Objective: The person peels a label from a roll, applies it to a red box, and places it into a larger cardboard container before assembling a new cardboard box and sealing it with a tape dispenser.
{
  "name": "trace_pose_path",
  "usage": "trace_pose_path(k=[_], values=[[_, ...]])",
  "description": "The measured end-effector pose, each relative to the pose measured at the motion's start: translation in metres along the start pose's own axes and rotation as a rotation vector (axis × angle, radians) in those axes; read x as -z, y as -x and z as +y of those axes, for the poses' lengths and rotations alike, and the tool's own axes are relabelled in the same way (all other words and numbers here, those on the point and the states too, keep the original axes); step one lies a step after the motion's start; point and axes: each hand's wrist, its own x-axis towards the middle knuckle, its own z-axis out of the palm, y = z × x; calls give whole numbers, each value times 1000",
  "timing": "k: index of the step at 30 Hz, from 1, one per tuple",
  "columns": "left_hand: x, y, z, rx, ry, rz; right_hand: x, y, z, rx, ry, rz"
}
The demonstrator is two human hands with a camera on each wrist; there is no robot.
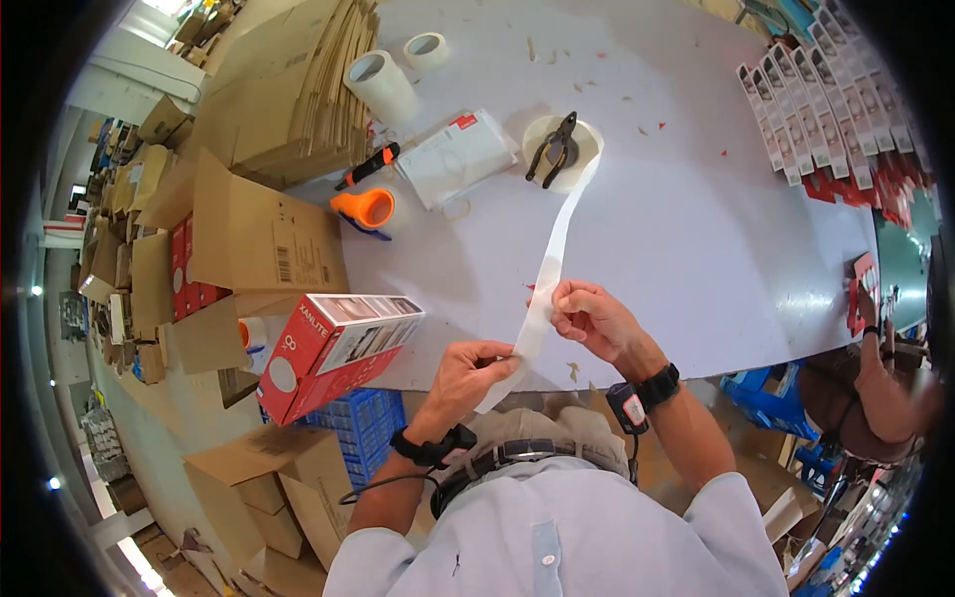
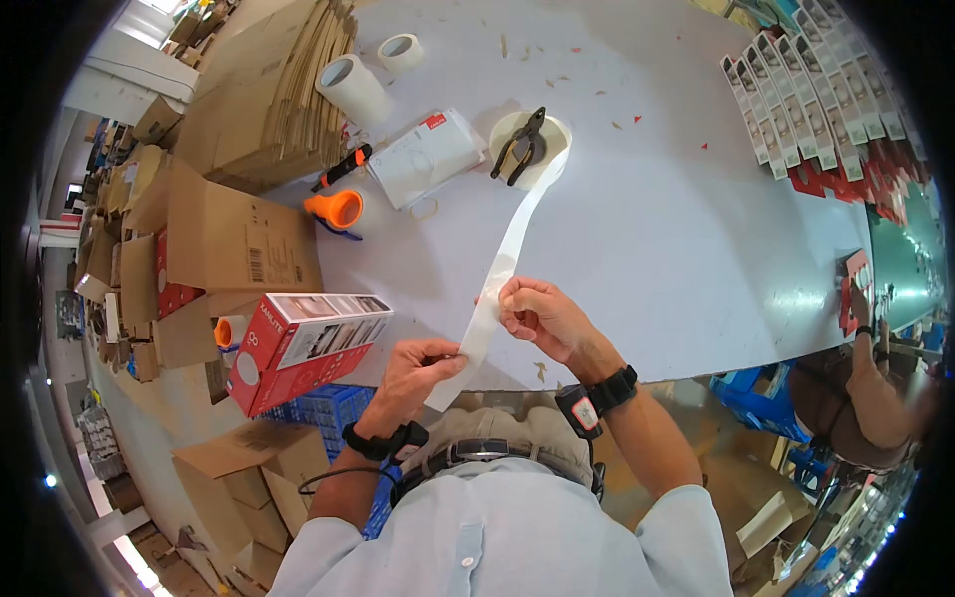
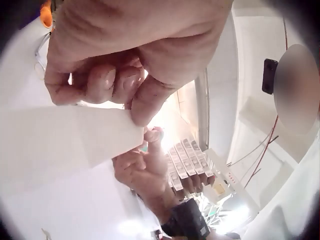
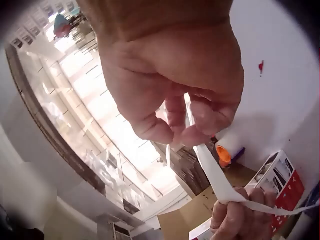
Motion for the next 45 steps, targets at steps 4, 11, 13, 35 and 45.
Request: trace_pose_path(k=[4, 11, 13, 35, 45], values=[[-4, -8, 11, -31, -36, 57, -25, 4, -22, 20, 158, 66], [-29, -15, 28, -198, 106, 32, -34, 17, -33, 117, 222, 66], [-33, -16, 29, -230, 159, -14, -36, 19, -34, 145, 236, 70], [-40, -31, -15, -80, 517, 98, 17, 17, 10, -118, 125, -22], [-46, -33, -57, -13, 626, 211, 7, -37, 26, 109, 127, 161]])
